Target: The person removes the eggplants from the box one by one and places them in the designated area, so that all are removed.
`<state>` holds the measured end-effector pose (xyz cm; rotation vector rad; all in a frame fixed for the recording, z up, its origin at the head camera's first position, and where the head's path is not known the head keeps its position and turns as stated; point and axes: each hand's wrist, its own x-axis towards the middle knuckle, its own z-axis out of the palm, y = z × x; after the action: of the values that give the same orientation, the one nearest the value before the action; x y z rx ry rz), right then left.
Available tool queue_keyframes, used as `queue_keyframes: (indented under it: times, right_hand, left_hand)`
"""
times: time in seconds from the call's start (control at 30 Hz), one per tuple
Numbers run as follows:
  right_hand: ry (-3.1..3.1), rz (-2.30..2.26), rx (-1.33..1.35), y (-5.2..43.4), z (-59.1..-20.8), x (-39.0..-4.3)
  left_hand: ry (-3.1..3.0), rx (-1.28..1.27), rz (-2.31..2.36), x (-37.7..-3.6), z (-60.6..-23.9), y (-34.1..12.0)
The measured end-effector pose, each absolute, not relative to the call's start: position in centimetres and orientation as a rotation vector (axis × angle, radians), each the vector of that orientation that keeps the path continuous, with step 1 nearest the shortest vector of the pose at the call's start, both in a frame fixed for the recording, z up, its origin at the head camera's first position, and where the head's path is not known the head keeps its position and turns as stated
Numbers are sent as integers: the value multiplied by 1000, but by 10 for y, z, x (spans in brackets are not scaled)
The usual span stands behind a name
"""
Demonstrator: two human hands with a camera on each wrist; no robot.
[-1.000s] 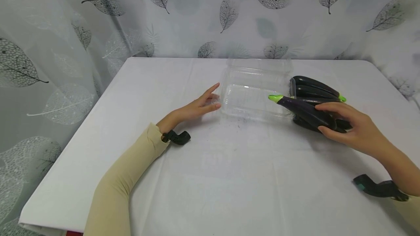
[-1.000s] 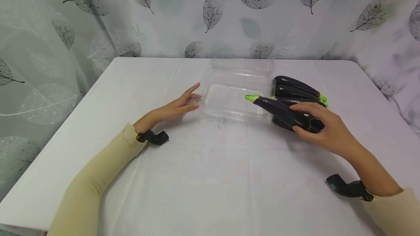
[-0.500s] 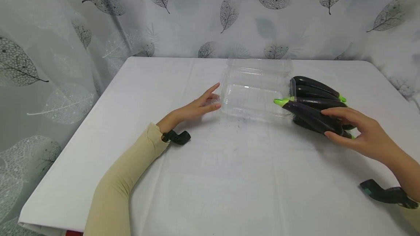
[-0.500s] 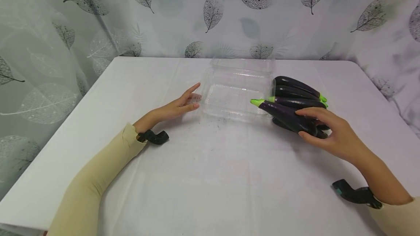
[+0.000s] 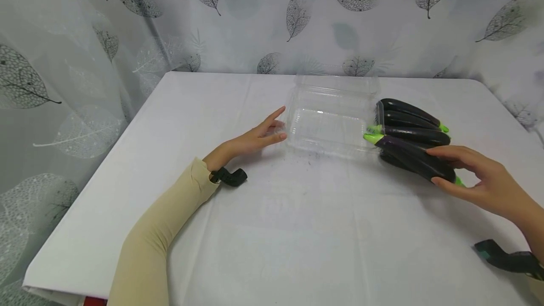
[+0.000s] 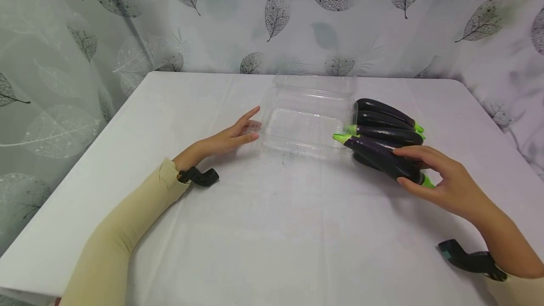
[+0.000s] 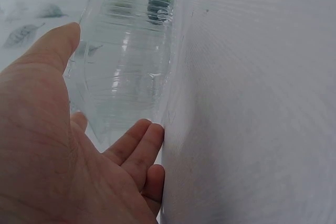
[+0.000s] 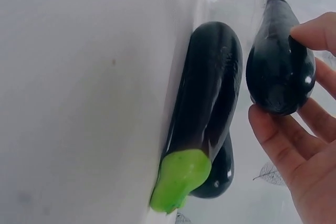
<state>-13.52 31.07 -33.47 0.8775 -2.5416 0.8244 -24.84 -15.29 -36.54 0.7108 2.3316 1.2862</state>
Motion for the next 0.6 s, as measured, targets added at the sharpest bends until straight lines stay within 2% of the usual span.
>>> queue_keyframes:
  times: [0.3, 0.6]
  right_hand:
    - [-2546, 827, 847, 328, -335, -132]
    - [-2662, 812, 704, 339, -345, -124]
  left_hand:
    - [2326, 720, 1294, -249, -366, -152]
    - [2322, 743, 1317, -250, -367, -153]
